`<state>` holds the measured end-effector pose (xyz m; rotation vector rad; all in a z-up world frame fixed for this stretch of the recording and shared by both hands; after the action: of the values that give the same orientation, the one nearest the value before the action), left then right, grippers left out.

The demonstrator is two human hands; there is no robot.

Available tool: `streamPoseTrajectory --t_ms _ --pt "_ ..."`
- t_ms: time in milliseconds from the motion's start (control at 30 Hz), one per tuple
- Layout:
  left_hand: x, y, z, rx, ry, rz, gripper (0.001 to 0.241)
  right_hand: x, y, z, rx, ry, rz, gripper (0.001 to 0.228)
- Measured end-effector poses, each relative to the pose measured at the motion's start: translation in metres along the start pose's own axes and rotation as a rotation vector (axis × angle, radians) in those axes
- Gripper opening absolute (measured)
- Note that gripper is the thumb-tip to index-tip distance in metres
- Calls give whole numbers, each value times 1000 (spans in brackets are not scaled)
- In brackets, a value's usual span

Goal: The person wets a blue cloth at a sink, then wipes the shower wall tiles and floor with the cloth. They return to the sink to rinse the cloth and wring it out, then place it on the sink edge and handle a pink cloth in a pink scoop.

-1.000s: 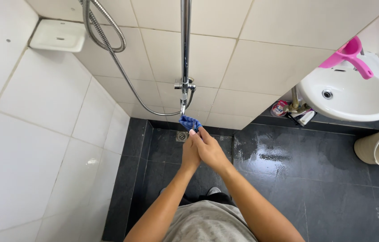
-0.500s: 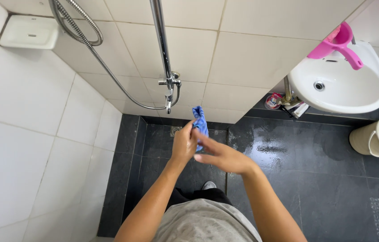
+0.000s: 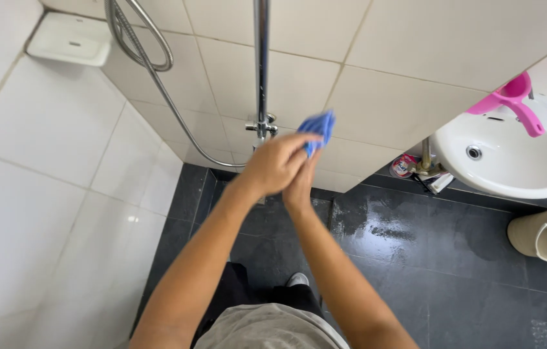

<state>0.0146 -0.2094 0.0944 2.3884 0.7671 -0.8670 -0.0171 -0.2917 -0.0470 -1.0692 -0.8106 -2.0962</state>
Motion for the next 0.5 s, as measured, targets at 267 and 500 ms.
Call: streamPoseTrajectory --t_ms 267,500 --pt "66 -9 -168 -513 -331 140 33 29 130 143 -205 -632 -574 43" --pt "201 -43 -127 -411 -537 -232 16 -77 96 86 -334 -719 -262 33"
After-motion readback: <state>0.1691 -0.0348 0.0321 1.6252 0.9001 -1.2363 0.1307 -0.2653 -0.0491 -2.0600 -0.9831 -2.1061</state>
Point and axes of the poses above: each hand's wrist, its own y-axis towards the middle knuckle, its own z-axis out of the palm, x = y × z, the point moved 5 cm from there along y, towards the middle knuckle, and after that the axes turned 10 degrees about y, right-handed, at the moved point
